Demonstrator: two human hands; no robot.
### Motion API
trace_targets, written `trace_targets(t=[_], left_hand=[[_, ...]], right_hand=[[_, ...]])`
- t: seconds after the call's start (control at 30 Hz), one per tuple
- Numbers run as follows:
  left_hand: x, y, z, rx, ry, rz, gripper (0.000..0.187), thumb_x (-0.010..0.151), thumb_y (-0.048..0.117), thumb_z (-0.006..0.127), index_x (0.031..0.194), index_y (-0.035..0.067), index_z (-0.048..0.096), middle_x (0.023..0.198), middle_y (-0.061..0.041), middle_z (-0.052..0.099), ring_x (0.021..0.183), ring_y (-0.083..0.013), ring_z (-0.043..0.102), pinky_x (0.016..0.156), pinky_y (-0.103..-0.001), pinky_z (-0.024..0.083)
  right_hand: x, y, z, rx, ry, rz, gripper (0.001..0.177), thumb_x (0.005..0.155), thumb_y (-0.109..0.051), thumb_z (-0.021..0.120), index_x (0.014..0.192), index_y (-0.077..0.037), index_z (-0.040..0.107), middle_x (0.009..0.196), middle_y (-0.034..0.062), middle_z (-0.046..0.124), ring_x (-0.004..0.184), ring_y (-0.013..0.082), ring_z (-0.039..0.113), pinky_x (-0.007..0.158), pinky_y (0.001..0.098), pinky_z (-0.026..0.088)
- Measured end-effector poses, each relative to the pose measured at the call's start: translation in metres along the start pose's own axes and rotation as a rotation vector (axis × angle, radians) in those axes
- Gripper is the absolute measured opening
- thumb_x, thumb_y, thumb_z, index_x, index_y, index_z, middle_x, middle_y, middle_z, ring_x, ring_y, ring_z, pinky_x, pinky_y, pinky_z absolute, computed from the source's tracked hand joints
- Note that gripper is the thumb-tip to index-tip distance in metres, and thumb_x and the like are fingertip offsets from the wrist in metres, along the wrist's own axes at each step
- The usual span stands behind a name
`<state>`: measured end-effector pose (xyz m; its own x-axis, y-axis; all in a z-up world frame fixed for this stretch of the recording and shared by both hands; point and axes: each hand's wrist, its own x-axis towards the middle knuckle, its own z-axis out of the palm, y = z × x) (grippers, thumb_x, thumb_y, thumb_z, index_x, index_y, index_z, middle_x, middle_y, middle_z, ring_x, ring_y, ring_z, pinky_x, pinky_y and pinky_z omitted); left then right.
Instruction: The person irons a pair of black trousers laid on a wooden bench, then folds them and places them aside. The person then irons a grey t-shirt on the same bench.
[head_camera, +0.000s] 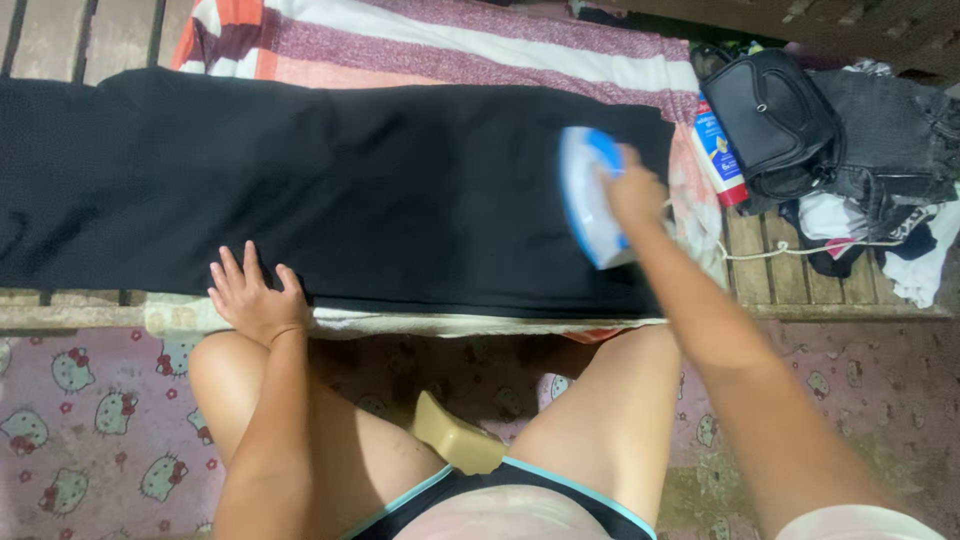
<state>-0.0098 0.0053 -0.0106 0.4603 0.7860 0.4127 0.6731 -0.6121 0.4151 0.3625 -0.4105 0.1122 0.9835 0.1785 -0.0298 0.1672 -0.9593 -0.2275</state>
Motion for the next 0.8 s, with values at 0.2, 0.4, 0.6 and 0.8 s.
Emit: trace_targets(t=[0.2,0.4,0.6,0.8], left_hand=[[-0.003,0.004,-0.002,-0.006,-0.009,-0.014,0.056,0.09,0.031,0.068,0.145,0.016,0.067,0.16,-0.017,0.051,0.147,-0.0402,0.043,0.12,-0.059,0.028],[0.002,0.003,0.0,0.002,-0.005,-0.006,0.056,0.09,0.032,0.068,0.144,0.017,0.067,0.16,-0.017,0.05,0.146,-0.0408,0.043,0.119,-0.058,0.027],[0.002,-0.003,-0.001,-0.009,-0.053,0.014,0.056,0.093,0.03,0.067,0.147,0.015,0.064,0.161,-0.017,0.049,0.147,-0.0418,0.041,0.12,-0.059,0.025],[-0.002,0.047,-0.02,0.011,0.074,0.04,0.06,0.089,0.021,0.074,0.145,0.005,0.06,0.153,-0.025,0.052,0.144,-0.0441,0.04,0.119,-0.061,0.022]], right_hand=[[0.023,0.138,0.001,-0.136,0.057,0.087,0.061,0.097,-0.048,0.067,0.149,-0.019,0.053,0.119,0.0279,0.068,0.11,0.0492,0.064,0.091,0.0589,0.05],[0.001,0.227,-0.042,-0.162,0.062,0.209,0.056,0.098,-0.048,0.069,0.143,-0.016,0.061,0.119,0.0266,0.071,0.109,0.0483,0.066,0.091,0.0585,0.051],[-0.045,0.242,-0.082,-0.063,0.206,0.217,0.059,0.098,-0.046,0.072,0.147,-0.015,0.06,0.117,0.0259,0.07,0.109,0.047,0.065,0.09,0.0559,0.05],[-0.064,0.262,-0.085,0.013,0.24,0.147,0.059,0.097,-0.046,0.074,0.149,-0.021,0.062,0.111,0.0251,0.072,0.103,0.048,0.067,0.088,0.0556,0.051]])
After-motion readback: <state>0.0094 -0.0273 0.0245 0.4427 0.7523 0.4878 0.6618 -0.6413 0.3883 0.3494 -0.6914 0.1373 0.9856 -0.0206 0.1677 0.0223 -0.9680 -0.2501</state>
